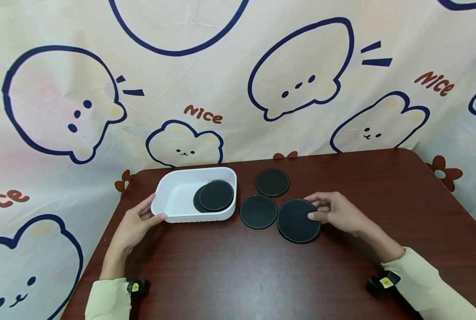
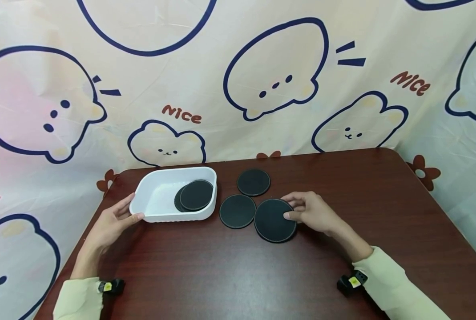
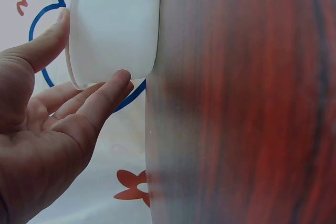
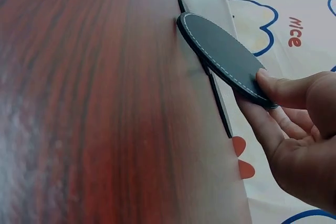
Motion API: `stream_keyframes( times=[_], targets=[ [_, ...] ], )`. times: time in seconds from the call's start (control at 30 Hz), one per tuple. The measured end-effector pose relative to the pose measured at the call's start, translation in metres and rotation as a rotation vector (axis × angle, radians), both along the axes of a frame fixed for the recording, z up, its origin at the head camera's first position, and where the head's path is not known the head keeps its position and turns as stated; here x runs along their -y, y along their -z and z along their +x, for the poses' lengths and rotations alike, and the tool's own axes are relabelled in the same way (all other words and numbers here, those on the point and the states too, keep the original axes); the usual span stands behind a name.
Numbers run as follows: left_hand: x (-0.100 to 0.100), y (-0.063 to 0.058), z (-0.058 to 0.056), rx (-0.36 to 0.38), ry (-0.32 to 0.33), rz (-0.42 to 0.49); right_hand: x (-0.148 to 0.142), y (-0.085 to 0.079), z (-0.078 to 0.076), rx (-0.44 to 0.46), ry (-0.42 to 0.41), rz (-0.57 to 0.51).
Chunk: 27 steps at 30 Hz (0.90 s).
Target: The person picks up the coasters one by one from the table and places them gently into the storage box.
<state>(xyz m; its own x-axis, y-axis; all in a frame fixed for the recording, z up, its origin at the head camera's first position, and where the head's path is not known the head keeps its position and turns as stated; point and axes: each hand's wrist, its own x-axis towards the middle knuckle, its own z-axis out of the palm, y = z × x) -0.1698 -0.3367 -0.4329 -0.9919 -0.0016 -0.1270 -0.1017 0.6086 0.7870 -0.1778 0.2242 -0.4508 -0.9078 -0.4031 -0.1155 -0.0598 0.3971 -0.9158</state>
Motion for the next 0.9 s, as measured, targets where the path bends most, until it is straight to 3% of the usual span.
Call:
stream_keyframes(
  times=[0.43,0.9],
  targets=[
    [0.0006,-0.0001,-0.0003,0.000,0.000,-0.001,-0.0031,-0.0036,-0.0027,0.190,0.025,-0.218],
    [0.0013,0.0006,-0.0008,-0.003,0.003,0.002,-0.0033,-0.0091,-0.0003,0.246,0.035,-0.345]
  ],
)
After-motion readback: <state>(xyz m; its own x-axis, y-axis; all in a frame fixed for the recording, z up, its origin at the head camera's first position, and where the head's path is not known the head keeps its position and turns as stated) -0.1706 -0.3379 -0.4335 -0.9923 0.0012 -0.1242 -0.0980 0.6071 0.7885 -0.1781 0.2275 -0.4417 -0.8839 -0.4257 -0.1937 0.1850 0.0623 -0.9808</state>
